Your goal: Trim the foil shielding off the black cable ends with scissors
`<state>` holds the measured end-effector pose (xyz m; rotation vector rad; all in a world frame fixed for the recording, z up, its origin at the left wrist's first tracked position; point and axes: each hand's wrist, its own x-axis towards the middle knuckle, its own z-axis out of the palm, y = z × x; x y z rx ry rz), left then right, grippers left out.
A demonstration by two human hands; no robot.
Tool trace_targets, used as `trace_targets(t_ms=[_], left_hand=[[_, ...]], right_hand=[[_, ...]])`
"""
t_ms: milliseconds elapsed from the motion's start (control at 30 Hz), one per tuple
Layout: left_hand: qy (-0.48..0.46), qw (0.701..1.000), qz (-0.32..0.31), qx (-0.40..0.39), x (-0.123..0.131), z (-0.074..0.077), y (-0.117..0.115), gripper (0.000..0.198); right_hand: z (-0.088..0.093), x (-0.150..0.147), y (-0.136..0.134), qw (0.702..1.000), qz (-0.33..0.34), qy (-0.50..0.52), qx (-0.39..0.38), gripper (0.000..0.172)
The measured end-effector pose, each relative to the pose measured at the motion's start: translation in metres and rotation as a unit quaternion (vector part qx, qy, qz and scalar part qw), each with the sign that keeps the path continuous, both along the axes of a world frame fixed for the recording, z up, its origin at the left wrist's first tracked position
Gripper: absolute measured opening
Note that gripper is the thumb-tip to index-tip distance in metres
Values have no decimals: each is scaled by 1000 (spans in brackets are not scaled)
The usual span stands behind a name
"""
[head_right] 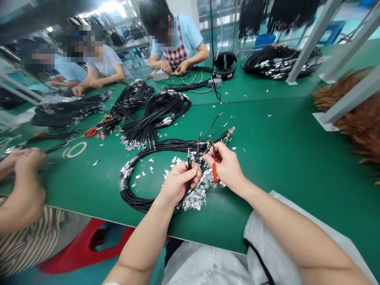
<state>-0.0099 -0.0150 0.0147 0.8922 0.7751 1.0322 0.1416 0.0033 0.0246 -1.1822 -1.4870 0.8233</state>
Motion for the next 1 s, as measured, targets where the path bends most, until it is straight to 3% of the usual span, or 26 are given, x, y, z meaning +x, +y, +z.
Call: trace_targets(t_ms=[100, 167, 267, 467, 567, 667, 800, 1000], left_hand=[[4, 994, 111, 19, 1, 1, 3, 17], [-2, 989, 146, 26, 2, 2, 4, 16], [1, 987, 153, 50, 4, 4, 3, 13], [14, 985, 161, 56, 5, 6, 2, 14], [-5, 984, 176, 35, 1, 7, 3, 18], [21, 988, 151, 21, -1, 8, 2, 21], [85, 985, 146, 45, 1, 6, 1, 19], [96, 985, 135, 49, 1, -1, 2, 21]], right_hand=[[2, -2, -1, 997, 39, 49, -32, 21], [3, -9, -6, 987, 97, 118, -56, 26], [-1, -23, -15, 967, 144, 190, -95, 33], [-11, -31, -17, 959, 106, 232, -126, 36], [-10, -27, -14, 956, 142, 215, -140, 36], [-7, -24, -12, 960, 171, 173, -141, 33], [-9, -23, -13, 972, 163, 100, -136, 29], [-15, -19, -8, 982, 138, 75, -105, 25]])
